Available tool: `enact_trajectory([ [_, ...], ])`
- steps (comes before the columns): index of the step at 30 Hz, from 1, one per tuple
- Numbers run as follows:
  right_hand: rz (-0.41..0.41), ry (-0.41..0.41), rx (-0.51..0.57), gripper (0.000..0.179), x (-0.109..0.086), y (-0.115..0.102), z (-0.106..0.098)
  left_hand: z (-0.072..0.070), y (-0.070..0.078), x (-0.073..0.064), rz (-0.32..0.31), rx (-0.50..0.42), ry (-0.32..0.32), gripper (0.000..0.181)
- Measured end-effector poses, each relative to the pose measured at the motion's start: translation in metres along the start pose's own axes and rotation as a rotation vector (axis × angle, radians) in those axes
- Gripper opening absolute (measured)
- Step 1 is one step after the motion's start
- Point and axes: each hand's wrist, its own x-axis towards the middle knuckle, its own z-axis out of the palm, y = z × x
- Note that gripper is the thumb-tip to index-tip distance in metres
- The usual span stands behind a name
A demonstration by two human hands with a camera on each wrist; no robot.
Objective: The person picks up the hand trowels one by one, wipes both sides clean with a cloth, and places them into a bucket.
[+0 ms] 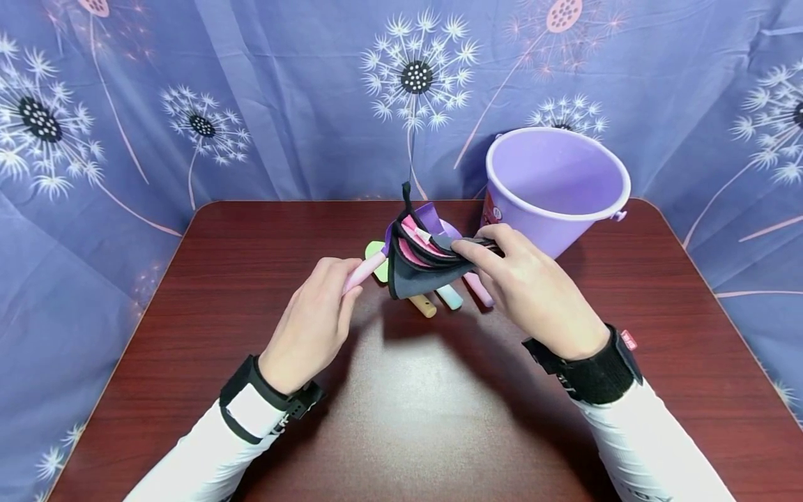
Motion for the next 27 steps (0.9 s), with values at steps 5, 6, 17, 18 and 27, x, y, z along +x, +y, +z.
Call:
enact_trajectory([
  [5,-0.002,0.000,-0.033,0.048,0.000,0.001,-0.001,-0.001,0.000,0.001,-0.001,0.034,0.003,0.028],
  [6,-0.001,0.003,-0.040,0.048,0.000,0.001,-0.002,-0.001,0.000,0.001,-0.001,0.041,0.003,0.028],
  [17,0.041,0.062,-0.147,0.042,-0.003,0.006,-0.005,-0.002,-0.004,0.000,0.020,0.041,0.004,0.029],
  [18,0.049,0.065,-0.155,0.042,-0.003,0.007,-0.005,-0.002,-0.004,0.001,0.021,0.041,0.004,0.029],
  [27,0.114,0.098,-0.156,0.041,-0.006,0.011,-0.009,-0.003,-0.003,0.001,0.022,0.047,0.011,0.029],
])
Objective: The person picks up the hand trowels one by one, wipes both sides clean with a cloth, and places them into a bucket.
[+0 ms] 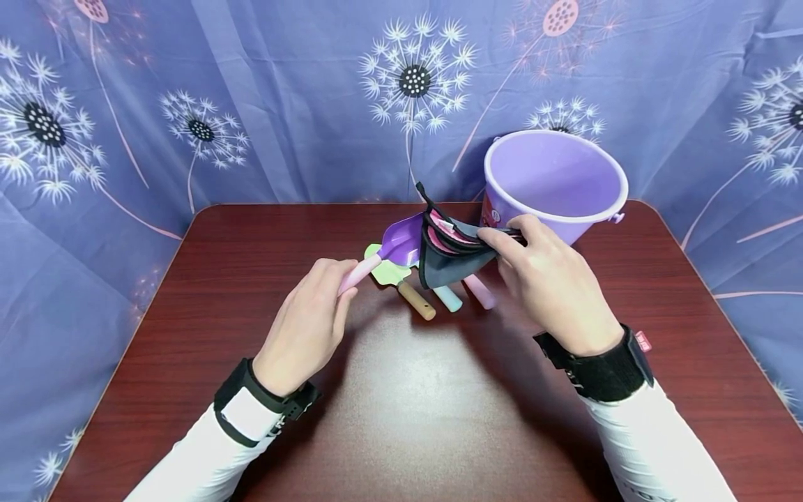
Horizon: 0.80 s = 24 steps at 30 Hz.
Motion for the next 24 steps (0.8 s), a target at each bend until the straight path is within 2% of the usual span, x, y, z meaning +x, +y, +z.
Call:
enact_trajectory([
  [6,0.022,0.016,0.059,0.039,-0.0007,0.0005,0.0021,0.0002,0.0001,-0.0008,-0.005,0.009,-0.011,0.029],
  [13,-0.012,0.026,0.095,0.036,-0.0001,-0.0016,0.0054,0.0019,0.0008,-0.0008,0.011,0.007,-0.027,0.028],
  [24,-0.053,-0.052,0.120,0.035,0.0008,-0.0091,0.0080,0.0027,0.0029,-0.0007,0.063,0.006,-0.051,0.027],
])
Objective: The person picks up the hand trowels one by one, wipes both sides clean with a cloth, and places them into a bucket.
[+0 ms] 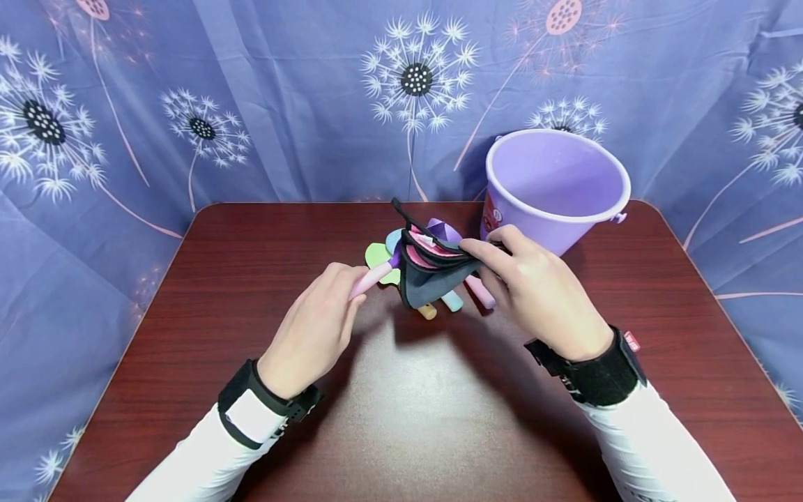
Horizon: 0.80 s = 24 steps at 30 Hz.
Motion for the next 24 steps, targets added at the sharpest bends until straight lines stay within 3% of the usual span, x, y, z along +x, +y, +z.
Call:
enact_trajectory([
  [13,-0.059,-0.055,0.011,0.046,0.0023,-0.0041,0.0032,0.0012,0.0016,-0.0002,0.013,0.014,-0.039,0.027],
  [24,-0.093,-0.061,-0.013,0.043,0.0034,-0.0077,0.0052,0.0017,0.0025,-0.0003,0.045,0.021,-0.021,0.024],
])
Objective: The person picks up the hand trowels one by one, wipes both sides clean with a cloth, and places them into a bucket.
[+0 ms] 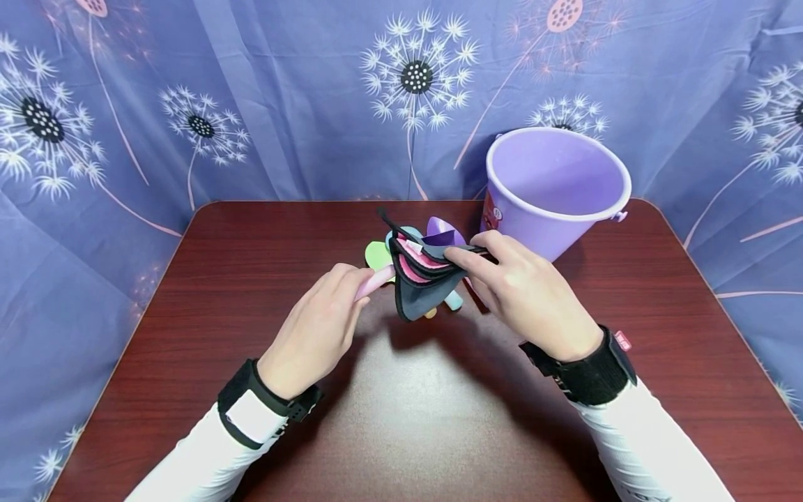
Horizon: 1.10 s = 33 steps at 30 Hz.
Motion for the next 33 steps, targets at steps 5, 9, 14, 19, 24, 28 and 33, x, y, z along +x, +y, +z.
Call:
enact_trajectory([
  [5,-0.004,0.011,-0.011,0.042,0.000,0.001,0.001,-0.001,0.001,0.001,0.012,-0.007,-0.001,0.023],
  [9,0.008,0.008,-0.034,0.042,-0.001,0.003,0.001,0.000,0.001,0.001,0.019,-0.010,-0.004,0.023],
  [14,0.023,0.000,-0.061,0.044,-0.001,0.006,0.000,0.001,0.000,0.000,0.011,-0.005,-0.022,0.025],
  [19,0.025,0.021,-0.072,0.042,-0.003,0.009,0.001,-0.001,-0.001,-0.001,0.006,-0.003,-0.032,0.029],
  [24,0.036,0.053,-0.068,0.044,-0.003,0.012,0.000,-0.003,-0.001,0.000,0.007,-0.016,-0.020,0.027],
  [28,0.056,0.070,-0.084,0.044,-0.005,0.016,-0.003,-0.005,-0.002,0.001,0.008,-0.024,-0.007,0.024],
  [33,0.079,0.095,-0.111,0.043,-0.006,0.020,-0.006,-0.006,-0.004,0.001,0.019,-0.037,0.010,0.024],
])
